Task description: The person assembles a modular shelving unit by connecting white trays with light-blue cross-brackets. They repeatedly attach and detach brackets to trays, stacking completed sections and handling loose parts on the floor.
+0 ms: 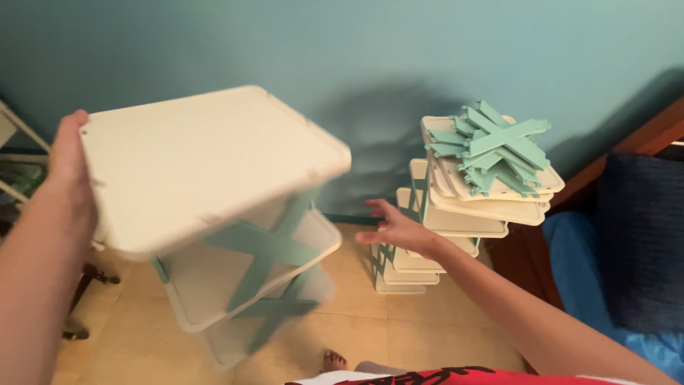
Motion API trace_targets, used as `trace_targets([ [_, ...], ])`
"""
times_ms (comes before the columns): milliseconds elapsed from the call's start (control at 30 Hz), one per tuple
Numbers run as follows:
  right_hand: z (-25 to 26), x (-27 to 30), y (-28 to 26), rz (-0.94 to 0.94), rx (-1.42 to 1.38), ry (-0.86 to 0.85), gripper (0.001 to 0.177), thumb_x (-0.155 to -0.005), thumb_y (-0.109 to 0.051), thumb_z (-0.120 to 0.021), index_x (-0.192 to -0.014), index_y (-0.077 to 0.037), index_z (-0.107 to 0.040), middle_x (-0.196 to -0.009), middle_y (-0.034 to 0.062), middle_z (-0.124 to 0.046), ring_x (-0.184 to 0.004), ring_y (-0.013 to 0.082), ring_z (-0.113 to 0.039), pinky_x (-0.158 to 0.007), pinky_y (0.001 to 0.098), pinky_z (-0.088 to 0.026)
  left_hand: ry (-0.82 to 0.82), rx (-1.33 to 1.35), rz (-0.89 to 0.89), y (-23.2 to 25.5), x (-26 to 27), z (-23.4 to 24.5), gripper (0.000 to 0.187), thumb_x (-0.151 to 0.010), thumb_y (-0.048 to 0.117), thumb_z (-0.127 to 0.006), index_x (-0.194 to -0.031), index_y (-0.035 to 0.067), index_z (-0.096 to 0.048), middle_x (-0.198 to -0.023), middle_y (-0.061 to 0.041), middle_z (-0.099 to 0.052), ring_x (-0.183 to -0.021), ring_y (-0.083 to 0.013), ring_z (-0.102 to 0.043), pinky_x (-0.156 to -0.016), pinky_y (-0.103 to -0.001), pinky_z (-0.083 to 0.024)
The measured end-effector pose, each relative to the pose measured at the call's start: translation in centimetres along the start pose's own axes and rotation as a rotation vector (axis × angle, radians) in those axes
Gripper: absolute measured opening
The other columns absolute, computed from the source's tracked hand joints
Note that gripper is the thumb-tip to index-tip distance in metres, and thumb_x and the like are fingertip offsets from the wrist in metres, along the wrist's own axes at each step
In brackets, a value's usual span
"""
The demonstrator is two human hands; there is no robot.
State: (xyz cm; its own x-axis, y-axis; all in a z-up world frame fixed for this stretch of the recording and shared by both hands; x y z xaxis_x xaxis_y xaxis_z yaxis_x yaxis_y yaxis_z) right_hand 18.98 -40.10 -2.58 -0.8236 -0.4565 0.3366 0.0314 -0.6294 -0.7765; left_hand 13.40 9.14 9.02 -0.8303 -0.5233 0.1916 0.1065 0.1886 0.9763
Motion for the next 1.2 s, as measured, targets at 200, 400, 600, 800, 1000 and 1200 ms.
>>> trace_targets([
  [200, -5.0, 1.5, -5.3, -0.039, -0.339, -0.325, 0.091, -0.082, -0.049, -0.067, -0.159, -0.023, -0.026, -0.141, 0.0052, -0.057, -0.122, 0.0170, -0.059, -0.090, 0.0343, -0.053, -0.417, 0.611, 0.165, -6.2, -7.6, 7.5, 0.030, -0.108, 0.033, -0.061, -0.098, 0.006, -0.069, -0.099, -0.014, -0.067, -0.087, -0.0337, -0.067, -0.078, -0.051, -0.055],
  [400, -8.8, 3.2, -4.1, -0.065, -0.182, -0.083, 0.055, -0.087, -0.037, -0.068, -0.136, -0.013, -0.055, -0.088, 0.0043, -0.063, -0.069, 0.0135, -0.057, -0.062, 0.0299, -0.047, -0.491, 0.547, 0.331, -11.0, -7.1, 6.7, 0.048, -0.106, 0.046, -0.055, -0.091, 0.002, -0.068, -0.082, -0.017, -0.064, -0.072, -0.0342, -0.065, -0.064, -0.048, -0.055],
  [600, -12.4, 5.8, 1.7, -0.235, -0.211, 0.014, 0.034, -0.100, -0.039, -0.055, -0.103, -0.006, -0.064, -0.066, 0.0058, -0.048, -0.052, 0.0173, -0.049, -0.050, 0.0343, -0.040, -0.095, 0.225, 0.324, -13.3, 3.3, 4.0, 0.091, -0.099, 0.076, -0.037, -0.142, -0.004, -0.041, -0.128, -0.023, -0.053, -0.115, -0.0359, -0.064, -0.104, -0.052, -0.054],
  [800, -17.0, 8.6, 7.9, -0.359, -0.301, -0.024, 0.029, -0.098, -0.032, -0.057, -0.111, -0.009, -0.069, -0.069, 0.0026, -0.051, -0.054, 0.0146, -0.052, -0.049, 0.0333, -0.043, -0.382, -0.015, 0.425, -17.0, 14.5, 3.3, 0.130, -0.073, 0.095, -0.011, -0.161, 0.000, -0.011, -0.161, -0.019, -0.036, -0.149, -0.0333, -0.029, -0.123, -0.057, -0.012],
  [1000, -17.6, 9.3, 10.0, -0.354, -0.392, 0.016, 0.037, -0.100, -0.036, -0.060, -0.118, -0.003, -0.065, -0.072, 0.0044, -0.052, -0.054, 0.0144, -0.051, -0.048, 0.0330, -0.043, -0.420, -0.040, 0.362, -16.3, 13.9, 2.0, 0.128, -0.075, 0.094, -0.025, -0.161, 0.000, -0.017, -0.156, -0.016, -0.039, -0.148, -0.0306, -0.029, -0.121, -0.056, -0.020],
  [1200, -13.2, 8.9, 5.7, -0.178, -0.228, 0.466, 0.036, -0.096, -0.033, -0.061, -0.127, -0.015, -0.062, -0.078, 0.0101, -0.053, -0.066, 0.0245, -0.051, -0.060, 0.0425, -0.039, -0.443, -0.015, 0.420, -14.6, 11.8, 1.3, 0.092, -0.088, 0.075, -0.038, -0.152, 0.010, -0.039, -0.143, -0.012, -0.049, -0.133, -0.0325, -0.049, -0.115, -0.052, -0.038],
])
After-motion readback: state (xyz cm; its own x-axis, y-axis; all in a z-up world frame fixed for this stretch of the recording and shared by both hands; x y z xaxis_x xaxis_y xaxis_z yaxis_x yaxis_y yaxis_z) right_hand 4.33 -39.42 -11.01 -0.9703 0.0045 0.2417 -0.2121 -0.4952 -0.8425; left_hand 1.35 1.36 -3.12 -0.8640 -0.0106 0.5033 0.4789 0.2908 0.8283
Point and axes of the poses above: each hand's wrist, its own x-axis away from the middle knuckle, its own z-axis out of the back of the hand, y = z × x, the point moved 6 cm from there along -x, towards the middle knuckle
